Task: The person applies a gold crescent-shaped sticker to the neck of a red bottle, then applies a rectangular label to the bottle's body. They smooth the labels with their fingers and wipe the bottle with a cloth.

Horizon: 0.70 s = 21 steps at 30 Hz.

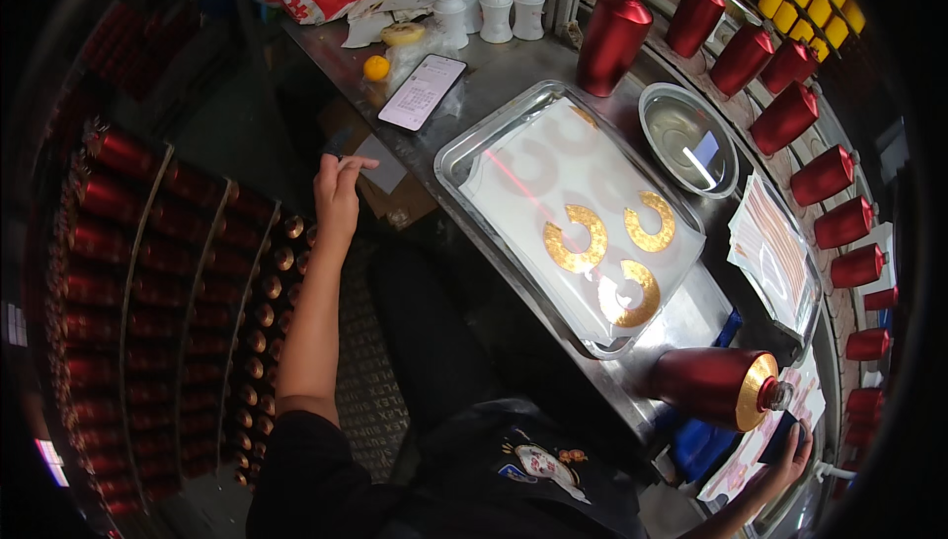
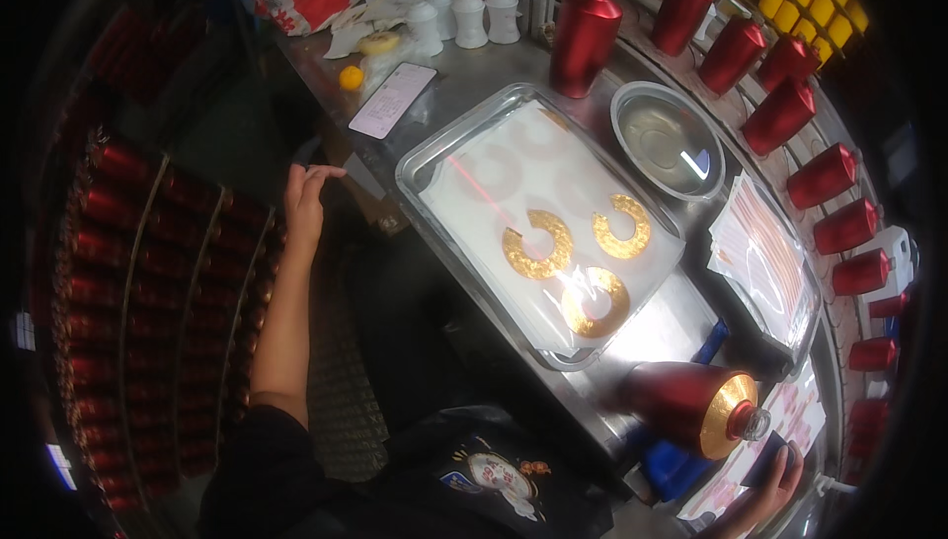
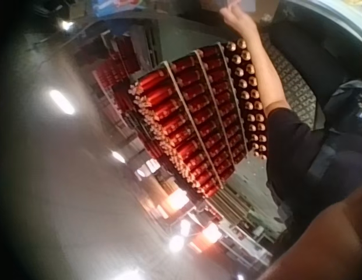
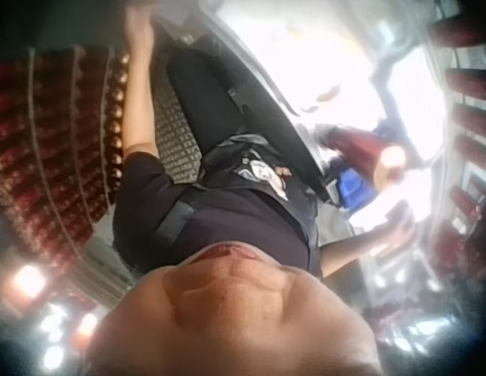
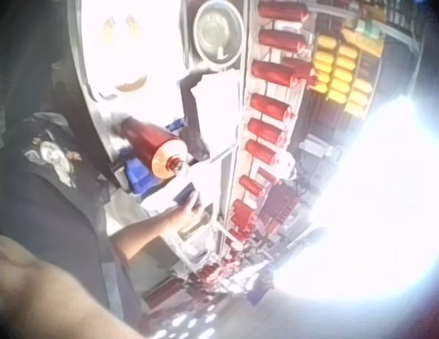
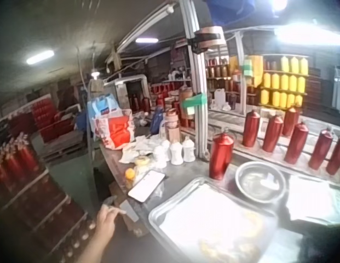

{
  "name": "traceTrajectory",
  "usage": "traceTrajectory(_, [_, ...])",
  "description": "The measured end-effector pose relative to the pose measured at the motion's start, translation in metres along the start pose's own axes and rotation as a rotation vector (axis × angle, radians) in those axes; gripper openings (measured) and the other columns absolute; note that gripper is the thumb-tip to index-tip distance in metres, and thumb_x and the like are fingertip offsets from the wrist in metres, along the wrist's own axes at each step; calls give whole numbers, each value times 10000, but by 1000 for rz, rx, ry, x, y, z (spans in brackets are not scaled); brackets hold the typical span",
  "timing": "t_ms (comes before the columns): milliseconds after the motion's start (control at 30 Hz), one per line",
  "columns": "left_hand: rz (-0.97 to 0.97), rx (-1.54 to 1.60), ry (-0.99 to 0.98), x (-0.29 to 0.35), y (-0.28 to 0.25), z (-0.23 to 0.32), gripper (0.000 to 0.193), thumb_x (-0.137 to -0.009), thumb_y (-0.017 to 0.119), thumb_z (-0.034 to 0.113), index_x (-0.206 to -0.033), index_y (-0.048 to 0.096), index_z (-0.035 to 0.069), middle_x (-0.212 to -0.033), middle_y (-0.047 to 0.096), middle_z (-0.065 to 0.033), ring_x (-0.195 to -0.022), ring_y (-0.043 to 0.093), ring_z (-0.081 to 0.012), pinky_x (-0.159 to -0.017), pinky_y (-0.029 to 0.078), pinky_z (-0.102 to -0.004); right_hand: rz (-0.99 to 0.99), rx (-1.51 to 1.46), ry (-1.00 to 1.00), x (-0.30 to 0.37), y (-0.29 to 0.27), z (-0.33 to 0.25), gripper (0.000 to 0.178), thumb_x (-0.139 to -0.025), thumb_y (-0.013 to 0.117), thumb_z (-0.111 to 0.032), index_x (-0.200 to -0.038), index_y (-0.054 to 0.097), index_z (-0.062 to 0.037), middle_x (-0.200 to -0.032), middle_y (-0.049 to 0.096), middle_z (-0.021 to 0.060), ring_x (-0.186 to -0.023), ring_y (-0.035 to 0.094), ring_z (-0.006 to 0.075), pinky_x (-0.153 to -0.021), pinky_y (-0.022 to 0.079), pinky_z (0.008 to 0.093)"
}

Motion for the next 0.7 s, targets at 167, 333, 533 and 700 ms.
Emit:
traceTrajectory(167, [4, -27, 1, 4, -6, 16, 157, -1019, 455, 130, -1015, 523, -12, -969, 742, -132, -934, 659, -173, -961, 453, -323, -24, -37, -4, -4, -11, 10, 254, -979, 653, -117, -1205, 657, -2, -1122, 678, 65, -1024, 638, 134, -953, 495, 267])
traceTrajectory(333, [24, -18, 25, 11, -13, 26, 188, -1017, 453, 126, -1083, 552, -19, -968, 739, -118, -934, 654, -171, -979, 449, -331, 21, -42, -10, -2, -14, 14, 244, -980, 651, -112, -1198, 667, -5, -1131, 682, 63, -1016, 638, 128, -947, 496, 262])
traceTrajectory(533, [-4, -29, -12, 31, -6, 53, 190, -995, 447, 120, -1068, 566, -9, -1008, 728, -103, -986, 626, -161, -1007, 415, -318, 58, -90, -41, 1, -17, 10, 215, -964, 666, -102, -1154, 670, -2, -1032, 682, 47, -936, 631, 108, -877, 496, 229])
traceTrajectory(700, [-156, -3, 22, 51, 24, 83, 198, -987, 424, 108, -1048, 573, -7, -1032, 710, -87, -1017, 595, -154, -993, 409, -298, 31, -110, -28, -1, -27, 14, 224, -977, 652, -100, -1180, 670, -7, -1105, 683, 59, -1007, 643, 133, -938, 505, 262])
Point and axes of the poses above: each hand's wrist, its own x-axis away from the middle knuckle, its own y-axis out of the palm, z = x × y, the point moved 1 cm from there along -x, towards the middle knuckle
